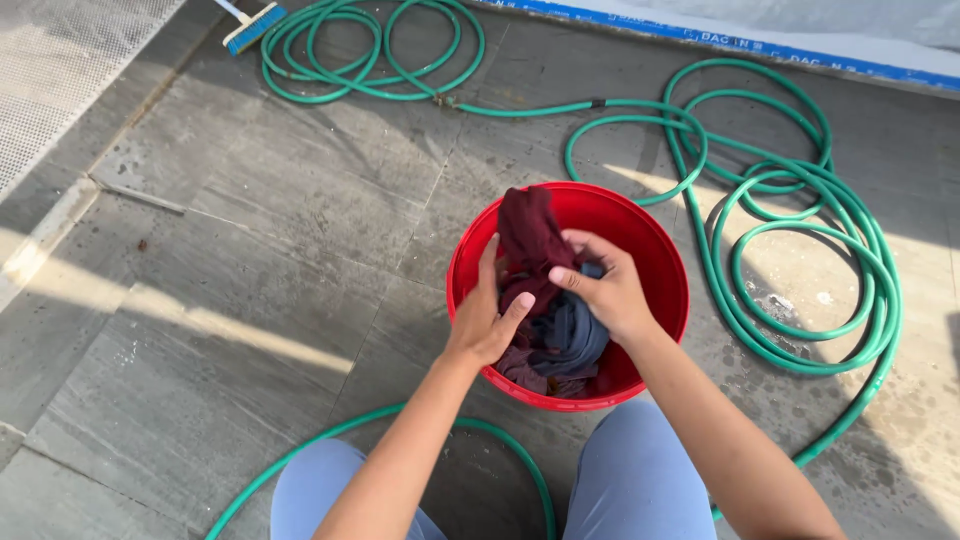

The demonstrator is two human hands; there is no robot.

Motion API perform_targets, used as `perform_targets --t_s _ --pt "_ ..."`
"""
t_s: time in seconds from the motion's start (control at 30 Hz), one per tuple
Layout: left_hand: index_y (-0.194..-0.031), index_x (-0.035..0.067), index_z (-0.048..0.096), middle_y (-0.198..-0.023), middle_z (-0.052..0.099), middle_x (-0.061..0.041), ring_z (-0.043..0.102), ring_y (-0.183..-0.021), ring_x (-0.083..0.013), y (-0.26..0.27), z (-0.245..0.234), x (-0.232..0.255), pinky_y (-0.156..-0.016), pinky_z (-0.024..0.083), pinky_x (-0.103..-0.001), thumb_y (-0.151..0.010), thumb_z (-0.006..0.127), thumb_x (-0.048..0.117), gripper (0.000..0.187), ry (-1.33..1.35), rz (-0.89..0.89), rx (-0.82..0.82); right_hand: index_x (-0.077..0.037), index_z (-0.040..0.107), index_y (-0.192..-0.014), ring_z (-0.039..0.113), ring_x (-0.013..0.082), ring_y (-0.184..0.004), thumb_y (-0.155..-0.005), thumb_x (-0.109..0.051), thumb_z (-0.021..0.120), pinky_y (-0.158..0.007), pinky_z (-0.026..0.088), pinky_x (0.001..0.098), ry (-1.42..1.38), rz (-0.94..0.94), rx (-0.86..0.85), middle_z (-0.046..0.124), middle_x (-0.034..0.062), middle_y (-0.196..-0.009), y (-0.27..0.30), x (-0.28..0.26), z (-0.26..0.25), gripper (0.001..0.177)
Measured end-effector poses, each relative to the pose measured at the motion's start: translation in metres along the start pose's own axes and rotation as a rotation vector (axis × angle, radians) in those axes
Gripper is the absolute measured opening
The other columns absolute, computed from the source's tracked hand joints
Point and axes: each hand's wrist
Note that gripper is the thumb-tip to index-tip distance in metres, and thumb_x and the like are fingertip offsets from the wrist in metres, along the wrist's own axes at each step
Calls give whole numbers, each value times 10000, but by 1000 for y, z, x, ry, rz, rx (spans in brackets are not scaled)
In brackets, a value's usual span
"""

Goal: Hanging wet laundry on a circular drying rack and carrying a bucket.

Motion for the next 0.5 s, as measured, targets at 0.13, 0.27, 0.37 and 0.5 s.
perform_targets --t_s 0.13,0.27,0.37,0.5 --pt "-1498 14 290 -1442 517 -177 514 -1350 -303 4 4 16 -1130 396 -399 -826 807 371 920 552 -211 0 -88 671 -1332 578 94 -1072 -905 -231 758 -990 451 285 -49 -35 -226 647 -9 -1119 9 -22 6 459" --pt "-1454 -11 489 -1387 641 -170 621 -1281 -265 21 3 2 -1118 469 -389 -870 798 347 751 631 -266 82 -89 683 -1131 634 117 -1110 -958 -285 689 -1022 473 288 -78 -30 38 694 22 -1135 -17 -2 26 261" --pt "-1431 -23 481 -1382 598 -157 571 -1272 -238 26 0 11 -1092 439 -388 -839 830 257 742 649 -156 102 -29 649 -1038 591 164 -1036 -1082 -292 657 -970 463 316 -196 -1 225 651 89 -1066 -36 22 41 266" --pt "-1195 -6 643 -1155 719 -140 698 -1062 -269 28 1 -12 -947 538 -398 -796 838 192 486 361 -56 251 -94 657 -1011 671 157 -943 -1001 -472 418 -854 538 322 -407 326 -144 697 30 -987 -57 -29 31 447"
Point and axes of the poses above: each hand's wrist, its own y-axis away from the middle knuckle, its own z-axis out of the palm, x = y × z
